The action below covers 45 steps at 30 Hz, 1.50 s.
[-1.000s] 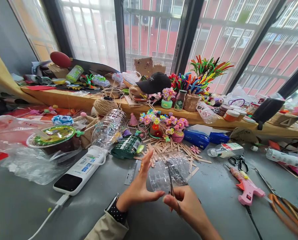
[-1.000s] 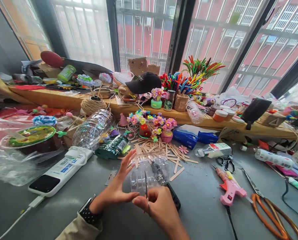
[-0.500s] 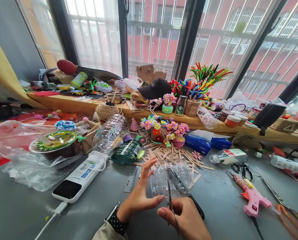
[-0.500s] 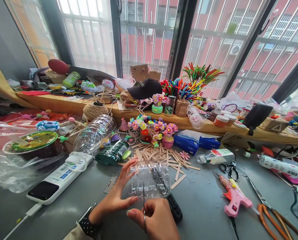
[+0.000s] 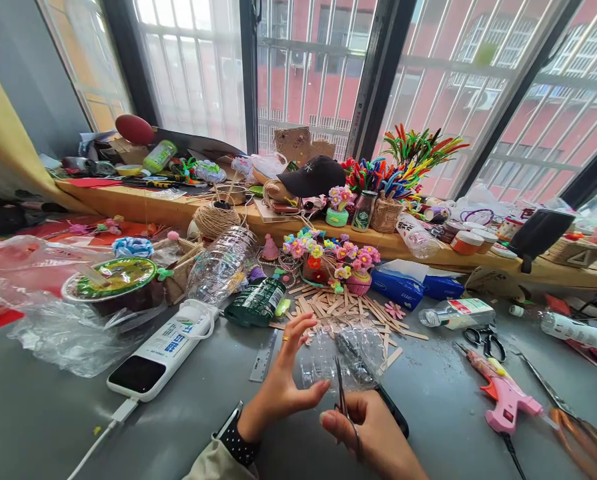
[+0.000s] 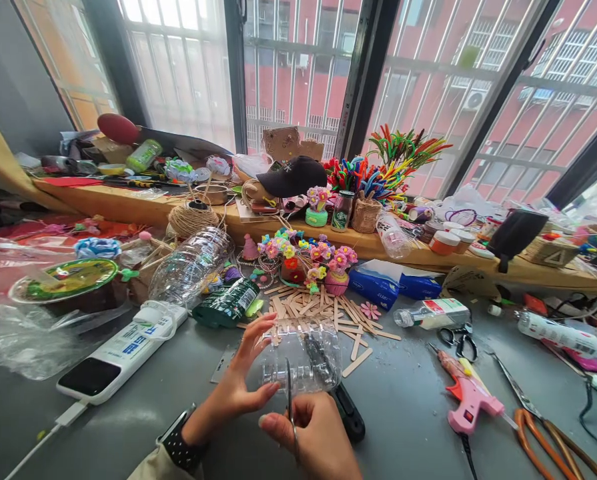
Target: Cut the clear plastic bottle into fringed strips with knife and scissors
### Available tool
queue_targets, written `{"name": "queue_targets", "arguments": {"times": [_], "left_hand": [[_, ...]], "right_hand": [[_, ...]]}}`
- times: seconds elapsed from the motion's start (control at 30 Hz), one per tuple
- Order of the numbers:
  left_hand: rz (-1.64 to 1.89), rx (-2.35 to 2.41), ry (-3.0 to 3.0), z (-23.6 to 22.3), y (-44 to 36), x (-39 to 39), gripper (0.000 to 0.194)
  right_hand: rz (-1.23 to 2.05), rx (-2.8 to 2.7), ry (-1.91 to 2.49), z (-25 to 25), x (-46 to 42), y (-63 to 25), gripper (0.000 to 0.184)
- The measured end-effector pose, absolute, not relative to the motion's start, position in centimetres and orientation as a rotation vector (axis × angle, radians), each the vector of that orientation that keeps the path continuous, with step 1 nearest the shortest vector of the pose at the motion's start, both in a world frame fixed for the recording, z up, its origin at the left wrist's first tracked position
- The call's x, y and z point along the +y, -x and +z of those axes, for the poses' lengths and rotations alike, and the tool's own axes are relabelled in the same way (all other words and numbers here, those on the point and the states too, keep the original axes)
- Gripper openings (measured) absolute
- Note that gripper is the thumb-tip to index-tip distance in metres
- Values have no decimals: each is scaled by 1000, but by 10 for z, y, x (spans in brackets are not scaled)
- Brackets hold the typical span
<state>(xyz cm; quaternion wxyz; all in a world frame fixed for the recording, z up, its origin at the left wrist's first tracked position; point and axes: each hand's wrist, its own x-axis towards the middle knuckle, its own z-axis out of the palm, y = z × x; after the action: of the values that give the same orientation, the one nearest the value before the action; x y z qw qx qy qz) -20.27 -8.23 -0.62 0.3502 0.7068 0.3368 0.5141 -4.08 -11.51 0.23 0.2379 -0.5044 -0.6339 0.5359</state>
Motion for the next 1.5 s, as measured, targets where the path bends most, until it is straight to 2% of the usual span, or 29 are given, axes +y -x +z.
{"name": "queue_targets", "arguments": {"times": [0.53, 1.07, 1.3, 1.5], "left_hand": [[1324, 914, -1879, -5, 204, -82, 65], [1332, 948, -1920, -3, 204, -83, 66], [1437, 905, -2082, -2, 207, -85, 78], [1427, 914, -2117, -1, 208, -86, 74]], "right_hand": [[1196, -1751, 1433, -3, -115, 45, 60], [1148, -1771, 1449, 2, -116, 44, 57], [1058, -1928, 1364, 4, -114, 40, 52], [1133, -1906, 1314, 3, -116, 40, 54]]}}
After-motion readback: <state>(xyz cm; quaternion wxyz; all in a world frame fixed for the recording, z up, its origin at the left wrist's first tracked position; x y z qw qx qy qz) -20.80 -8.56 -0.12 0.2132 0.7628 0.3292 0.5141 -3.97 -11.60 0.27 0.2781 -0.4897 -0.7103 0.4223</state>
